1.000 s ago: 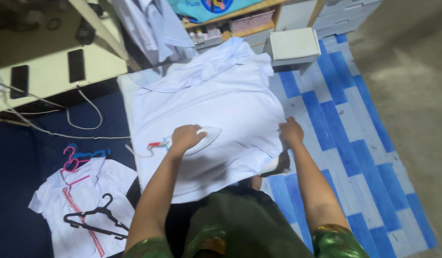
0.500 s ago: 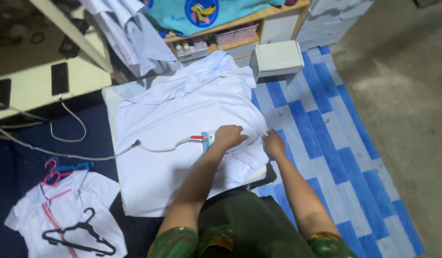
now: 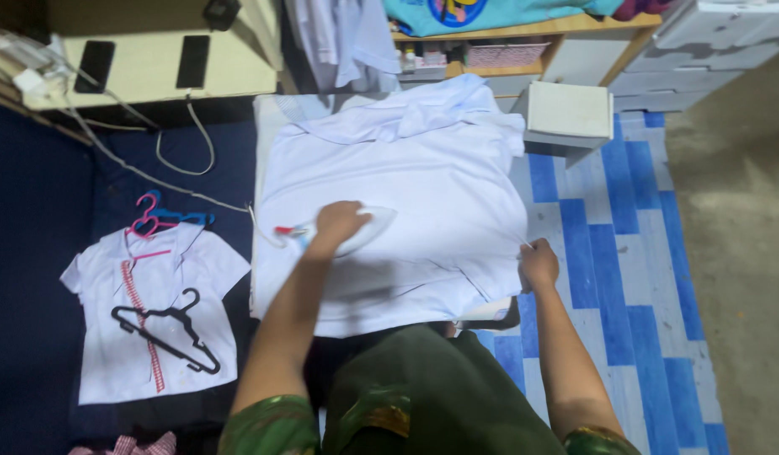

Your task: The person irons a white shirt on an ironing board, repeatedly smoothing the body, sleeves, and collar with a handheld iron. The shirt is repositioned several times to access different areas, and the iron is set aside briefly between passes.

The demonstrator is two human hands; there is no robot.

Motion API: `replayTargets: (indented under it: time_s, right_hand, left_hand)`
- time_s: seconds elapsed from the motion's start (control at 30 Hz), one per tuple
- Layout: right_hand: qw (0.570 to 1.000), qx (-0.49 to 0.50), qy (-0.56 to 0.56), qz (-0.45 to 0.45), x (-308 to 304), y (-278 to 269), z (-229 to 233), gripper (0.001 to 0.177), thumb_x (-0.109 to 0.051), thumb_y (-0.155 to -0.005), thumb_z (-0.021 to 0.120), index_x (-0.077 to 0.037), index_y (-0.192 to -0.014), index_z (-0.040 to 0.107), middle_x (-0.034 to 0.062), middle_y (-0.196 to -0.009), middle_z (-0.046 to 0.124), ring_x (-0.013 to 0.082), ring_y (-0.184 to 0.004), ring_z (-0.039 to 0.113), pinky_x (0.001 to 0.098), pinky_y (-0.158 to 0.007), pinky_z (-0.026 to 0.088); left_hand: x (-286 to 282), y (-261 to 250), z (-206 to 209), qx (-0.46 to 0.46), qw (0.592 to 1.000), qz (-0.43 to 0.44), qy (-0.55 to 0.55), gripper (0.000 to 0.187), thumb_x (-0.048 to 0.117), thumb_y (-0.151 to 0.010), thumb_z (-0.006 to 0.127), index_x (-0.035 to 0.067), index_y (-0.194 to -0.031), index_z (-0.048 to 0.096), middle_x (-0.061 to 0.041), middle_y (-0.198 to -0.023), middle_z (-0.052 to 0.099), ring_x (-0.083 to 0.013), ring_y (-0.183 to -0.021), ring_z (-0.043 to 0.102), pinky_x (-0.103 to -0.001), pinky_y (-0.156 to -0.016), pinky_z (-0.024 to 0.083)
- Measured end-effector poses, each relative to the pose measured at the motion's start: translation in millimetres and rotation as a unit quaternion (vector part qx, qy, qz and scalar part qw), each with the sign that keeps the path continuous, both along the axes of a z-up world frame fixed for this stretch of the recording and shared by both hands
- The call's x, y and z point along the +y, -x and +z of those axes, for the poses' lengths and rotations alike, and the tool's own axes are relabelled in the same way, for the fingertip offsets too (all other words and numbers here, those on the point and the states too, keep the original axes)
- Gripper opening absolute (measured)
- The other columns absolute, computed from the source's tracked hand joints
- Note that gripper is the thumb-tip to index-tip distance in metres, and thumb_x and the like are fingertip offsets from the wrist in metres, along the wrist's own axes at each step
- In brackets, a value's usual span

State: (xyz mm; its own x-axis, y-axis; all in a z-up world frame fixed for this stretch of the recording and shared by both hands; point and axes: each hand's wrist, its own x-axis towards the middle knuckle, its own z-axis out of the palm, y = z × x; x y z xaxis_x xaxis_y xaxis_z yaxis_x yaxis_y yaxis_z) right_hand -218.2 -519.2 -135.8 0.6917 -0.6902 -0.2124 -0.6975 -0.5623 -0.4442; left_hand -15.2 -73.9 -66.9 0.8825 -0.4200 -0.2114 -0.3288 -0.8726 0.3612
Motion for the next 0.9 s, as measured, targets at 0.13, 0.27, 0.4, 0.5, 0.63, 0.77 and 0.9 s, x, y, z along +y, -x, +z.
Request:
replayTargets:
  time_s: [0.13, 0.27, 0.4, 0.5, 0.63, 0.77, 0.9]
  right_hand:
    - [0.993, -0.058, 0.087, 0.05, 5, 1, 8, 0.026, -0.027, -0.093, 0.068, -0.005, -0.106, 0.07, 0.0195, -0.111, 0.071, 0.0411, -0.107, 0.065, 0.0494, -0.092, 0.049]
    - [0.94, -0.174, 0.267, 0.124, 35, 6, 16, 0.023, -0.019, -0.082, 0.067, -0.008, -0.102, 0.071, 0.0215, -0.112, 0.065, 0.0427, -0.107, 0.058, 0.0499, -0.088, 0.043]
    - [0.913, -0.147, 0.175, 0.337, 97, -1, 24, 0.023, -0.021, -0.089, 0.066, -0.007, -0.107, 0.067, 0.0166, -0.109, 0.063, 0.0373, -0.109, 0.057, 0.051, -0.1, 0.042]
    - [0.896, -0.061, 0.034, 0.438, 164, 20, 51, 0.03, -0.023, -0.076, 0.07, -0.013, -0.105, 0.07, 0.0105, -0.11, 0.065, 0.034, -0.11, 0.057, 0.0499, -0.097, 0.042]
    - [0.852, -0.161, 0.111, 0.485, 205, 50, 77, 0.059, -0.019, -0.062, 0.071, -0.01, -0.12, 0.067, 0.0132, -0.122, 0.062, 0.0366, -0.112, 0.055, 0.0555, -0.091, 0.04]
    - [0.887, -0.128, 0.17, 0.411, 200, 53, 67, 0.054, -0.015, -0.069, 0.07, -0.012, -0.122, 0.067, 0.0093, -0.124, 0.063, 0.0331, -0.113, 0.056, 0.0522, -0.088, 0.041]
    - [0.889, -0.154, 0.199, 0.383, 199, 45, 53, 0.024, -0.016, -0.082, 0.071, -0.015, -0.105, 0.07, 0.0045, -0.116, 0.066, 0.031, -0.11, 0.057, 0.048, -0.088, 0.043]
  left_hand:
    - [87, 9, 30, 0.015, 0.993, 0.115, -0.01, 0.046, 0.051, -0.09, 0.059, 0.017, -0.117, 0.075, -0.013, -0.115, 0.075, -0.035, -0.109, 0.068, -0.049, -0.093, 0.052]
    - [137, 22, 60, 0.03, 0.981, 0.178, -0.074, 0.049, 0.052, -0.093, 0.057, 0.017, -0.123, 0.072, -0.015, -0.116, 0.073, -0.0361, -0.111, 0.066, -0.049, -0.092, 0.051]
    - [164, 33, 61, 0.007, 0.977, 0.209, -0.05, 0.049, 0.051, -0.093, 0.057, 0.016, -0.123, 0.072, -0.015, -0.118, 0.073, -0.0358, -0.111, 0.067, -0.047, -0.092, 0.051]
    - [177, 37, 62, 0.0, 0.973, 0.229, -0.038, 0.049, 0.051, -0.093, 0.057, 0.015, -0.122, 0.073, -0.014, -0.119, 0.073, -0.0349, -0.112, 0.067, -0.046, -0.092, 0.052]
    - [189, 45, 67, 0.05, 0.966, 0.244, -0.069, 0.047, 0.053, -0.096, 0.056, 0.02, -0.124, 0.073, -0.014, -0.116, 0.074, -0.0348, -0.112, 0.068, -0.047, -0.095, 0.05]
    - [202, 58, 71, 0.082, 0.978, 0.168, -0.094, 0.051, 0.059, -0.09, 0.061, 0.026, -0.126, 0.073, -0.012, -0.117, 0.074, -0.0341, -0.112, 0.068, -0.046, -0.096, 0.051]
    - [200, 76, 72, 0.094, 0.985, 0.081, -0.118, 0.052, 0.063, -0.087, 0.063, 0.028, -0.123, 0.074, -0.009, -0.12, 0.074, -0.0319, -0.114, 0.068, -0.044, -0.098, 0.052]
